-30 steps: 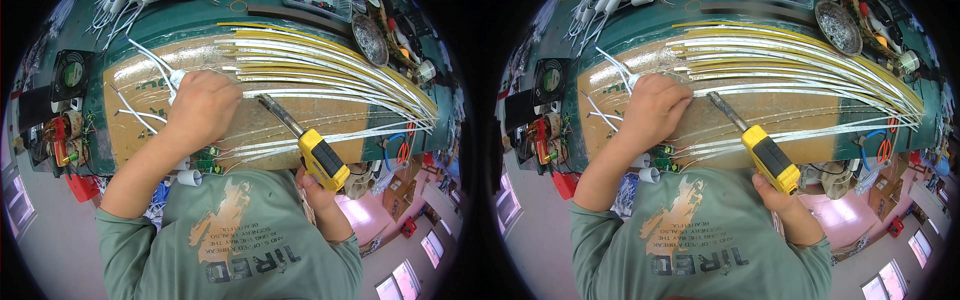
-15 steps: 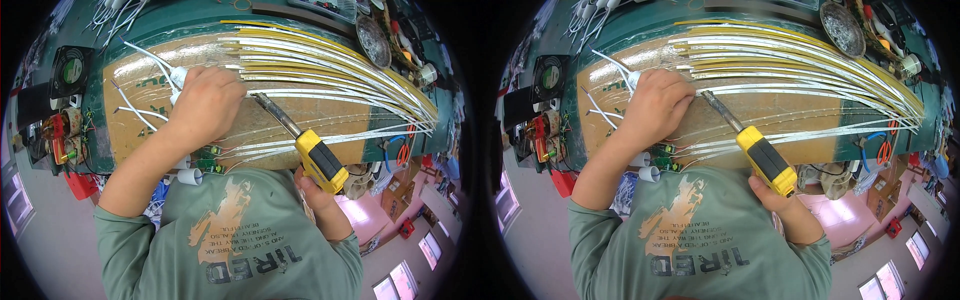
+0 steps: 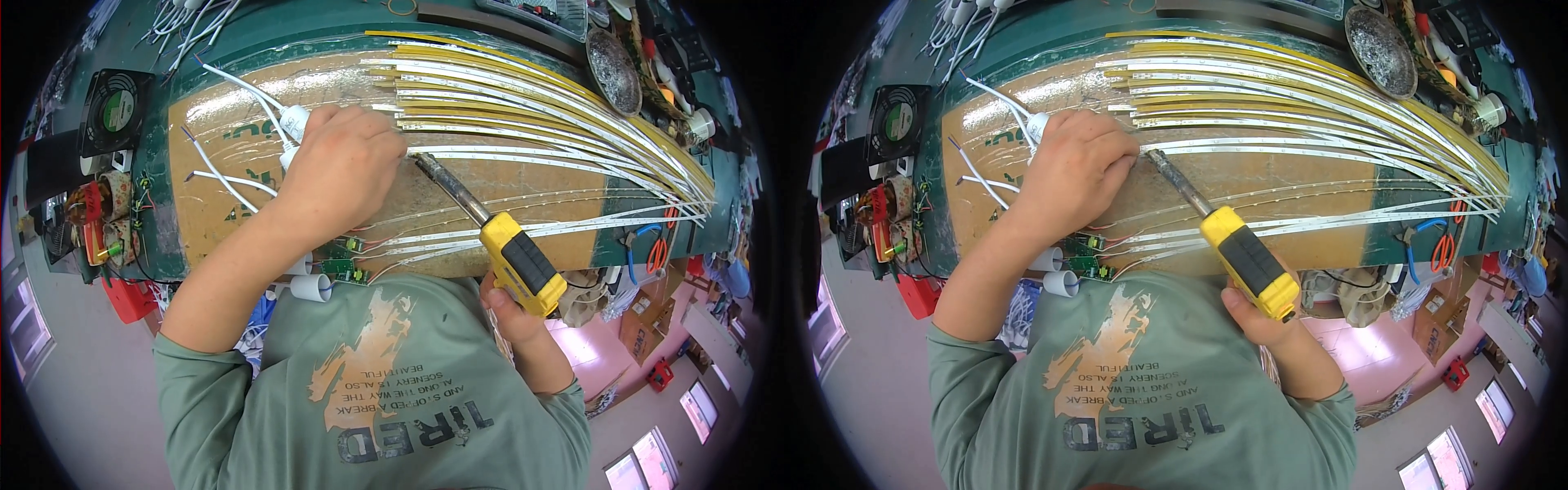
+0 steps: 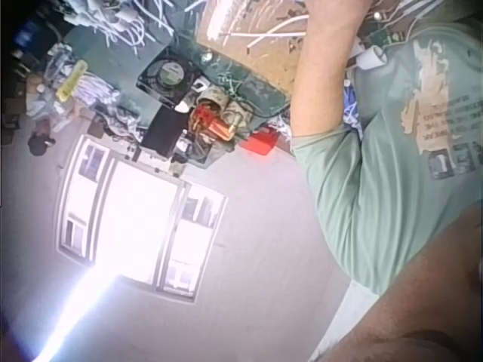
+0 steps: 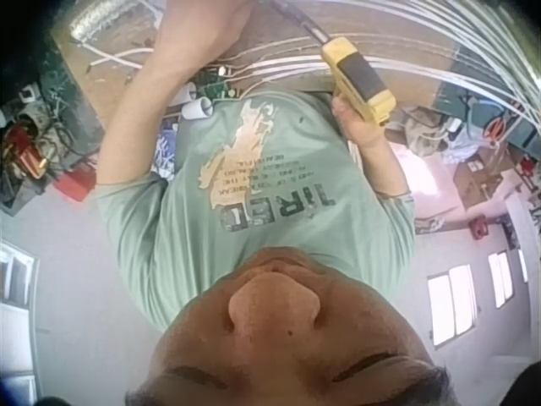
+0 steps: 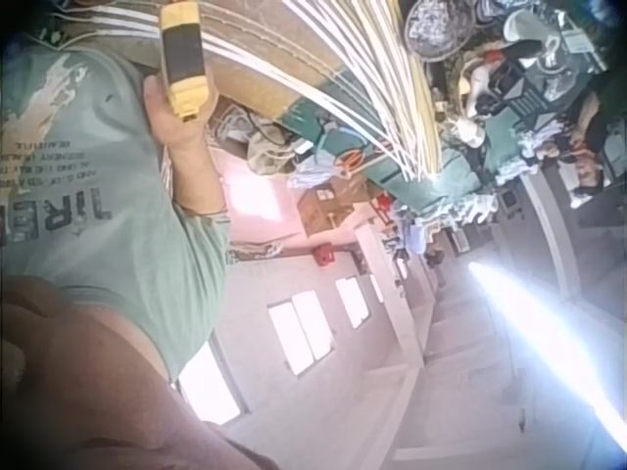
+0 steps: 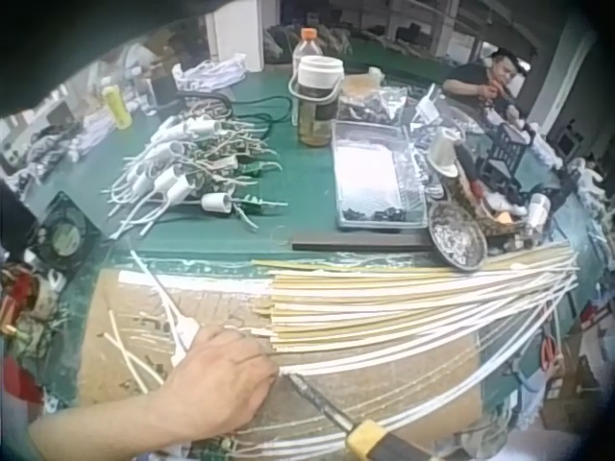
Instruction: The person aligns LED strips on a table, positions power driver components next to them, and solders the wire connections to the strips using a soldering gun.
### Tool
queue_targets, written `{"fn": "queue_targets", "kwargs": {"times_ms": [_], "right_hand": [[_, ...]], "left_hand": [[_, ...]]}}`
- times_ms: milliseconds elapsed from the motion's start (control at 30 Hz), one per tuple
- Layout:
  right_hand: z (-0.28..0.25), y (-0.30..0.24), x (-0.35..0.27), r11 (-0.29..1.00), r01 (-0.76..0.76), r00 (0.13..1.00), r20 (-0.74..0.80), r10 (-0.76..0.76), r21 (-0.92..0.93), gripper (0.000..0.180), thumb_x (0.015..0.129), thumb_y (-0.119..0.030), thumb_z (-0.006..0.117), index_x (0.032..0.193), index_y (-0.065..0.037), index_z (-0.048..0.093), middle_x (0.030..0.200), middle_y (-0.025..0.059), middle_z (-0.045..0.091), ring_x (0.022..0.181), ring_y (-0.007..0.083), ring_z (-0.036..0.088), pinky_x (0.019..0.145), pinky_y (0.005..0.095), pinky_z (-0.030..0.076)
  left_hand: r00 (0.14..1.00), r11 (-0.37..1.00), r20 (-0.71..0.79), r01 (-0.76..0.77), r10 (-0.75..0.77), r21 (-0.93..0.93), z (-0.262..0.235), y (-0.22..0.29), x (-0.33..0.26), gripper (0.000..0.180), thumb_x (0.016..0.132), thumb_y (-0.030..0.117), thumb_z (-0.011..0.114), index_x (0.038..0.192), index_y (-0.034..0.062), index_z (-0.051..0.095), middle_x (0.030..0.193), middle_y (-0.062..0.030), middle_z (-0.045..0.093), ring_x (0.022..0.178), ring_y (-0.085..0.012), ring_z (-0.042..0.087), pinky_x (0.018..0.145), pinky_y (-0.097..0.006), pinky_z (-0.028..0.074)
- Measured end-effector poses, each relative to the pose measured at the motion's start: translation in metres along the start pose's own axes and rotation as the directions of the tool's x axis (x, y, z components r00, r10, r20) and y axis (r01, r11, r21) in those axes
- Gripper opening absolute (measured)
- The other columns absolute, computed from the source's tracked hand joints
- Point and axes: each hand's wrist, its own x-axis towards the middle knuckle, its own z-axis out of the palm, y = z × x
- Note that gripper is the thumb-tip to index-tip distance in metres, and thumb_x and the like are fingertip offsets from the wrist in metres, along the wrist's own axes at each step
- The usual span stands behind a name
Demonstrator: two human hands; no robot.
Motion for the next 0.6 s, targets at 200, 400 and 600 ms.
{"fn": "queue_targets", "kwargs": {"times_ms": [200, 400, 600], "right_hand": [[-0.0062, -0.0003, -0.0028, 0.973, -0.103, 0.992, 0.097, 0.085, 0.205, 0.017, 0.082, -0.004, 0.066, 0.098, -0.004, 0.063, 0.081, 0.0041, 0.062, 0.072, 0.0174, 0.059, 0.064, 0.0328, 0.047], [-0.0044, -0.0025, -0.0003, 0.992, -0.063, 0.996, 0.075, 0.055, 0.11, 0.017, 0.082, -0.003, 0.068, 0.099, -0.003, 0.063, 0.082, 0.0039, 0.063, 0.072, 0.0161, 0.059, 0.065, 0.0309, 0.047], [-0.0003, -0.0013, 0.0006, 0.994, -0.045, 0.999, 0.027, 0.042, 0.1, 0.02, 0.083, -0.006, 0.072, 0.1, -0.003, 0.064, 0.082, 0.0037, 0.064, 0.072, 0.0148, 0.06, 0.065, 0.0294, 0.048]], "left_hand": [[1.0, 1.0, -0.004, -0.003, 0.003, -0.002, 0.0002, 0.0, 0.0006, 0.01, 0.08, 0.011, 0.068, 0.089, 0.0076, 0.069, 0.093, -0.0061, 0.066, 0.094, -0.0263, 0.061, 0.091, -0.041, 0.042], [1.0, 1.0, 0.005, -0.002, 0.002, 0.01, -0.0006, 0.0009, 0.0014, 0.01, 0.08, 0.011, 0.068, 0.09, 0.0078, 0.069, 0.092, -0.006, 0.066, 0.093, -0.0263, 0.061, 0.09, -0.041, 0.042], [1.0, 1.0, -0.011, -0.006, 0.006, -0.004, -0.0002, 0.0, 0.0006, 0.009, 0.079, 0.01, 0.068, 0.088, 0.0081, 0.068, 0.09, -0.0052, 0.065, 0.092, -0.0258, 0.061, 0.088, -0.04, 0.043]]}}
